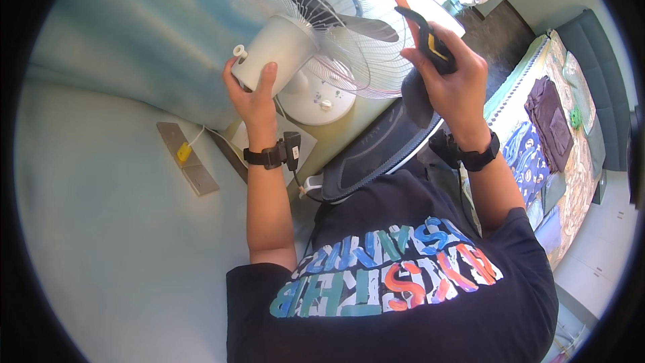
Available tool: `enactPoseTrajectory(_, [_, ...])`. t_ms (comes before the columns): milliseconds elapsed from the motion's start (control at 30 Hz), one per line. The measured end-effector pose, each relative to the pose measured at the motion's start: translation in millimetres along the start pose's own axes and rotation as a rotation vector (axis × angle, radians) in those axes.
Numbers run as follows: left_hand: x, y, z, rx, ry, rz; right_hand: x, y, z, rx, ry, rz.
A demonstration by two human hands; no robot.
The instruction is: The person cleans a small electric desk fan by hand with a cloth, wiping the blades and the center of the fan grille.
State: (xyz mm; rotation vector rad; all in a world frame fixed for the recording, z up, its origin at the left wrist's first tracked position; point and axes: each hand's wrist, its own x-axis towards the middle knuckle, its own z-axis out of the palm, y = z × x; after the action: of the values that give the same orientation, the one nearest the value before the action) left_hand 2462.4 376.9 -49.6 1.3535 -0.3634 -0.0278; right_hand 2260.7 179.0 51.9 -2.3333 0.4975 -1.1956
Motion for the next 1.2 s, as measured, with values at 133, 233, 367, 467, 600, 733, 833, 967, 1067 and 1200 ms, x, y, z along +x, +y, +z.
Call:
enactPoseTrajectory(133, [-5, 3, 4, 0.032, -0.043, -0.001, 27, -15, -4, -0.093, 0.018, -0.003])
enactPoseTrajectory(233, [-9, -4, 10, 0.086, -0.021, 0.021, 52, -25, -6, -0.213, -0.027, 0.038])
enactPoseTrajectory(367, [-15, 0, 11, 0.062, 0.024, 0.023, 75, -36, -9, -0.259, -0.131, 0.016])
enactPoseTrajectory(467, [-11, -2, 10, 0.036, 0.031, 0.012, 88, -43, -3, -0.329, -0.168, -0.013])
enactPoseTrajectory(600, [-9, -7, 6, 0.055, -0.005, 0.028, 103, -67, -1, -0.429, -0.256, -0.082])
enactPoseTrajectory(733, [-13, -1, 8, 0.086, -0.017, 0.041, 125, -86, -4, -0.290, -0.368, 0.130])
enactPoseTrajectory(833, [-10, -7, 15, 0.070, -0.016, 0.058, 140, -100, -6, -0.440, -0.407, 0.134])
enactPoseTrajectory(967, [-12, -9, 6, 0.088, 0.008, 0.065, 161, -104, 14, -0.477, -0.482, 0.145])
enactPoseTrajectory(1067, [-11, -11, 9, 0.099, -0.011, 0.089, 176, -99, 26, -0.508, -0.464, 0.113])
enactPoseTrajectory(1200, [-10, -13, 9, 0.120, -0.002, 0.092, 194, -97, 48, -0.578, -0.482, 0.029])
